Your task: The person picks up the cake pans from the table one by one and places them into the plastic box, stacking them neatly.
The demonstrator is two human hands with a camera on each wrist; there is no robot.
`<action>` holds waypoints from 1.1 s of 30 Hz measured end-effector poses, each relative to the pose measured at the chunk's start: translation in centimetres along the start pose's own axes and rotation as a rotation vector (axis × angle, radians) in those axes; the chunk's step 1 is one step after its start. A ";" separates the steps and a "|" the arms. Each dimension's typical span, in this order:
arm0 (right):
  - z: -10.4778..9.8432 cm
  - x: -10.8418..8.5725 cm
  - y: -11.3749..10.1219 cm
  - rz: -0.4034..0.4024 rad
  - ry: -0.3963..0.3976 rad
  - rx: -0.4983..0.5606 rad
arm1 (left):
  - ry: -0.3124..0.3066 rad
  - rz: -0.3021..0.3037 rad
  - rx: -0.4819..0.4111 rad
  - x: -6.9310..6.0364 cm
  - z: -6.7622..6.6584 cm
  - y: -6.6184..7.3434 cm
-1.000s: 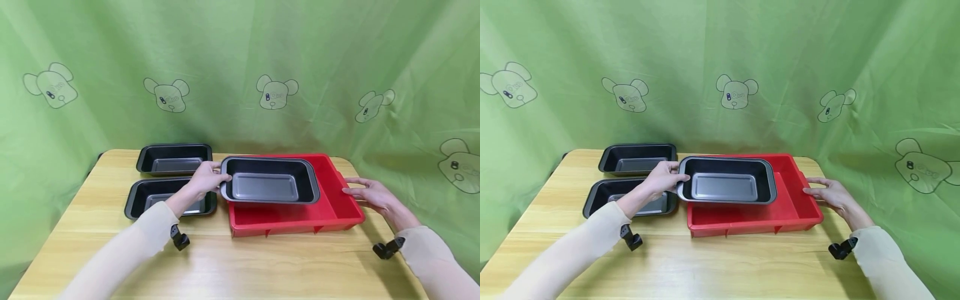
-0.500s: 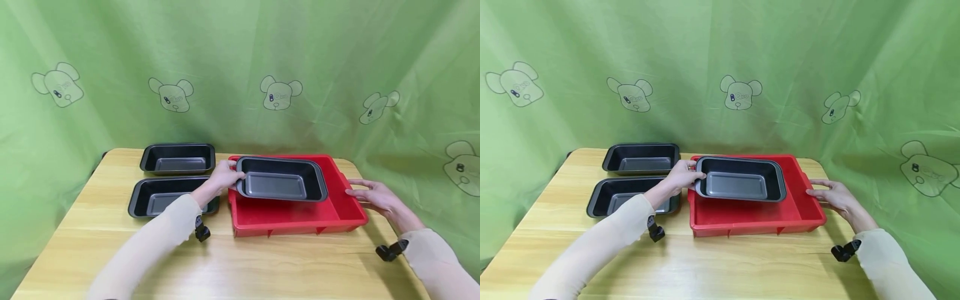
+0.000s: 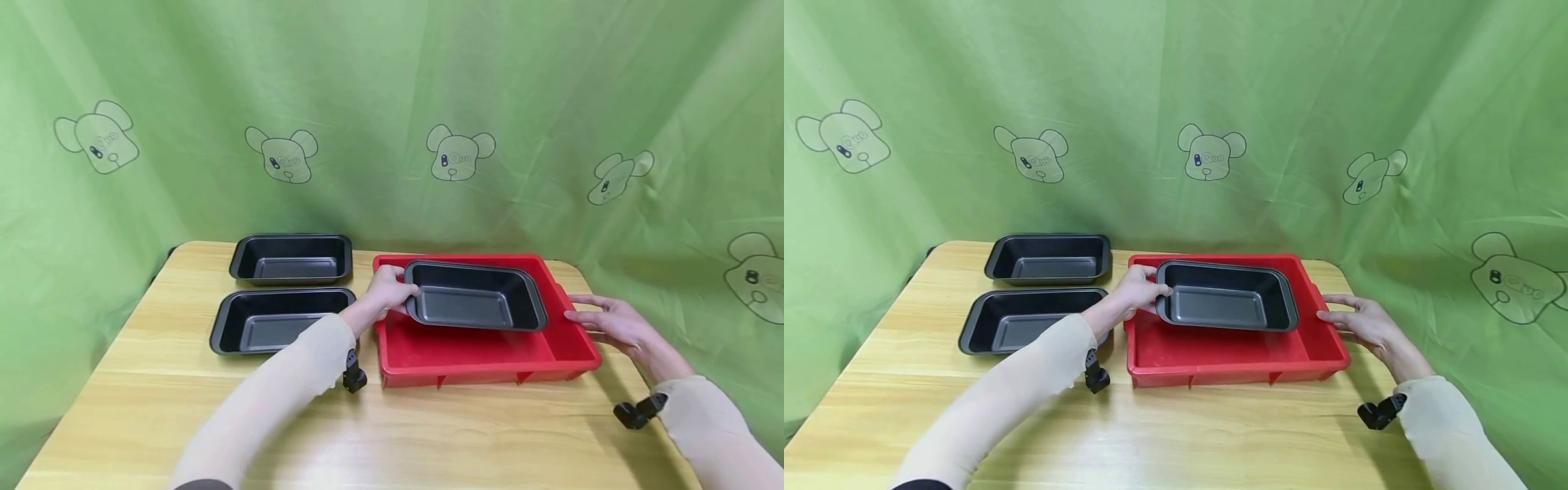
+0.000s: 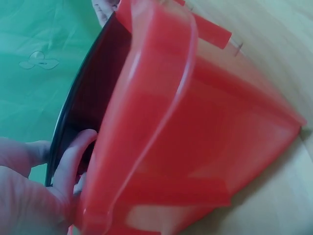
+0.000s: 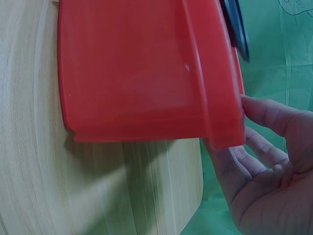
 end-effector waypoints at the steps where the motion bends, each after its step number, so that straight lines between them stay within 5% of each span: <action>1: 0.0 0.0 0.0 0.000 0.000 0.001 | -0.006 -0.010 0.002 0.0 0.2 -0.1; 16: 0.1 0.0 0.1 -0.012 0.000 0.029 | -0.004 -0.068 -0.004 -0.7 3.2 -0.2; 33: -0.1 0.1 0.2 -0.009 0.003 0.001 | 0.012 -0.123 0.028 -0.8 5.0 -0.8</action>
Point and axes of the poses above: each hand's wrist, its own x-axis towards the middle knuckle, its own z-axis out of the palm, y = z × x, the point moved 8 cm from there along x, towards the middle knuckle, and after that the axes turned 13 degrees about x, right-handed, at the moved point
